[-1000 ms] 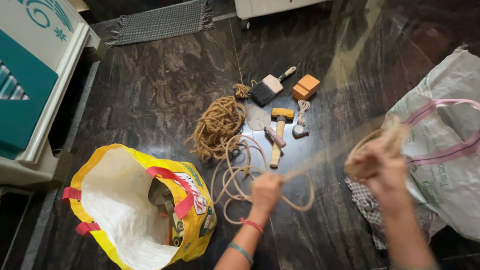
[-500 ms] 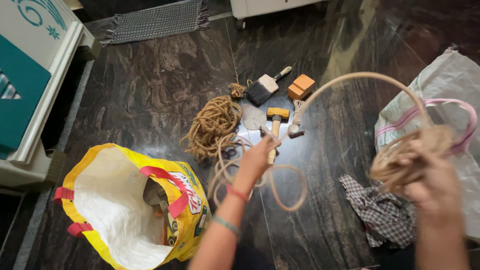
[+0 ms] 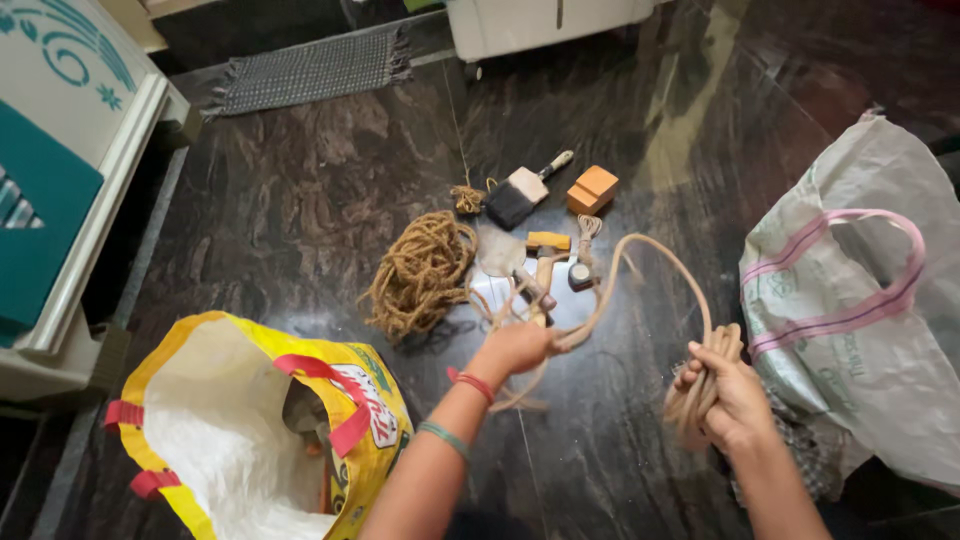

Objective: The person sits on the floor and coils a long rope by hand into a neat bundle. They repeatedly loop the rope and adjust the coils to keep them organized.

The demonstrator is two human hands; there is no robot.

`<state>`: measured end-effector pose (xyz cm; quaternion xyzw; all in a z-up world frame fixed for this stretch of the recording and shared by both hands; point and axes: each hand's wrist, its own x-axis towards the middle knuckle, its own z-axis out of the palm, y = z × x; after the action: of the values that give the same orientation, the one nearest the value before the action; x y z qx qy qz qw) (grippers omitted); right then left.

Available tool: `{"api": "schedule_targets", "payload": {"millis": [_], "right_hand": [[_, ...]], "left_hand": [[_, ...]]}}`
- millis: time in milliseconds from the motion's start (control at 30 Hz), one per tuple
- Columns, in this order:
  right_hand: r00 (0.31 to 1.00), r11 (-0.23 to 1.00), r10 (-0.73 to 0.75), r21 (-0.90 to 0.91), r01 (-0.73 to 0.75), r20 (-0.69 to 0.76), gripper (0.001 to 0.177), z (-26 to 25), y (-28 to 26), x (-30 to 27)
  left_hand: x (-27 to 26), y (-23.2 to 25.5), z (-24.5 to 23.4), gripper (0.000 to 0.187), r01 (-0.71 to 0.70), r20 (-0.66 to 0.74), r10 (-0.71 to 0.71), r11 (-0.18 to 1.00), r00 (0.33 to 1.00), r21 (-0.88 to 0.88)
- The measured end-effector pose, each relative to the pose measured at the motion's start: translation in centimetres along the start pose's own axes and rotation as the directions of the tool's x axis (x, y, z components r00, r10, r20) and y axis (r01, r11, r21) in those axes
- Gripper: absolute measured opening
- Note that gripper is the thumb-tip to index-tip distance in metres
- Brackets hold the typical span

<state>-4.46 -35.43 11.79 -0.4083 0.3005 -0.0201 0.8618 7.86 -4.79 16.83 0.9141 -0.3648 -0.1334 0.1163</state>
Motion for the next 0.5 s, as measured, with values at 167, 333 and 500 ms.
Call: {"api": "schedule_targets", "payload": {"millis": [167, 333, 500], "right_hand": [[0.999, 0.999, -0.039, -0.029, 0.039, -0.001, 0.020, 1.1, -0.3, -0.7], [0.996, 0.996, -0.036, -0.081, 0.043, 0.086, 0.019, 2.0, 2.1, -0.3], [0.990, 0.990, 0.080, -0.125, -0.065, 0.118, 0.015, 1.6, 3.1, -0.9]], "left_hand": [[-0.2, 2.7, -13.8, 0.008, -0.088, -0.662, 0.219, 0.970, 0.717, 0.226], [-1.8, 6.4, -15.6, 0.010, -0.482, -0.985, 0.132, 0.874, 0.113, 0.062], [0.0, -0.3, -1.0, 0.027, -0.023, -0.603, -0.065, 0.990, 0.795, -0.136]]}}
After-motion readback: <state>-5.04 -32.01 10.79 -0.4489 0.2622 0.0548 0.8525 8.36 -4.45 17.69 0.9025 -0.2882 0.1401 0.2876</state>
